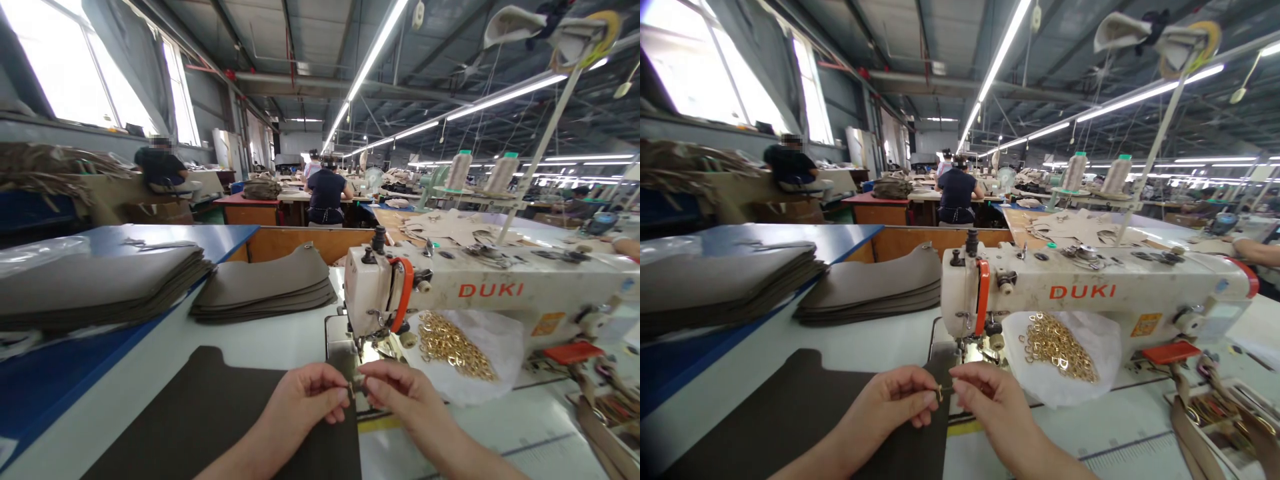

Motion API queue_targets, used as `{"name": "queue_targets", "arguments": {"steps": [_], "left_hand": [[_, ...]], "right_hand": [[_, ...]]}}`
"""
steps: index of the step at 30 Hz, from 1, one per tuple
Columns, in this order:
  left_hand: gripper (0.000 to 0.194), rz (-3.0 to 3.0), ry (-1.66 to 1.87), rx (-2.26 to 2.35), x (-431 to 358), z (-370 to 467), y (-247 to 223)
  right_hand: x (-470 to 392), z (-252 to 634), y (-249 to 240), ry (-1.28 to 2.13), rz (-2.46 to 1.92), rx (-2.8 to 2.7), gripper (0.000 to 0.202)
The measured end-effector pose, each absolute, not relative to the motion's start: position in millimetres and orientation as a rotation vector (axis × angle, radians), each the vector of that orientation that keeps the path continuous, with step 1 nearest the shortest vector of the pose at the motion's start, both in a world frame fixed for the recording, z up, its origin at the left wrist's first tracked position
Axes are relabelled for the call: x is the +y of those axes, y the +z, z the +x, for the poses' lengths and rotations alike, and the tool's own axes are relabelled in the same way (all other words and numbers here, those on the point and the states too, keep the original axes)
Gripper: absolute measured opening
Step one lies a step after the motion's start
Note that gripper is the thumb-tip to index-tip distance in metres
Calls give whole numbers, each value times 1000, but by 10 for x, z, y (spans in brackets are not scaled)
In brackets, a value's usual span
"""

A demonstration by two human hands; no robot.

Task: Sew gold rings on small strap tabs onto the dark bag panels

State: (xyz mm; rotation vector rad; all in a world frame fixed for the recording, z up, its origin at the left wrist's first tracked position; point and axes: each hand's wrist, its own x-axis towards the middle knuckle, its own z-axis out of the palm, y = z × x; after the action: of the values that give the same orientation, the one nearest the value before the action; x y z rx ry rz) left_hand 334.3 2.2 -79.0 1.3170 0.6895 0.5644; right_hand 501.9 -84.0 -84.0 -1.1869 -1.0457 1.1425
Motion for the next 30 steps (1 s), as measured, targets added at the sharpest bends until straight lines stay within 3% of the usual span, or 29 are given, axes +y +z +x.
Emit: {"name": "queue_targets", "arguments": {"steps": [5, 12, 17, 22, 26, 30], "left_hand": [[34, 1298, 586, 672, 8, 3344, -786], [40, 1158, 536, 725, 36, 3291, -764], [38, 1243, 471, 661, 75, 3337, -816], [26, 1315, 442, 689, 62, 3342, -786], [11, 1482, 457, 710, 0, 3296, -771], [3, 1668, 525, 759, -43, 3251, -837]], "right_hand": [[-814, 4921, -796, 1031, -1173, -1156, 16], [-660, 4910, -876, 1237, -1139, -994, 34], [-654, 4901, -939, 1234, -1144, -984, 35], [-689, 4882, -960, 1279, -1140, -1019, 32], [-784, 4842, -899, 1150, -1184, -1189, 13], [-859, 4800, -831, 922, -1314, -1393, 19]]}}
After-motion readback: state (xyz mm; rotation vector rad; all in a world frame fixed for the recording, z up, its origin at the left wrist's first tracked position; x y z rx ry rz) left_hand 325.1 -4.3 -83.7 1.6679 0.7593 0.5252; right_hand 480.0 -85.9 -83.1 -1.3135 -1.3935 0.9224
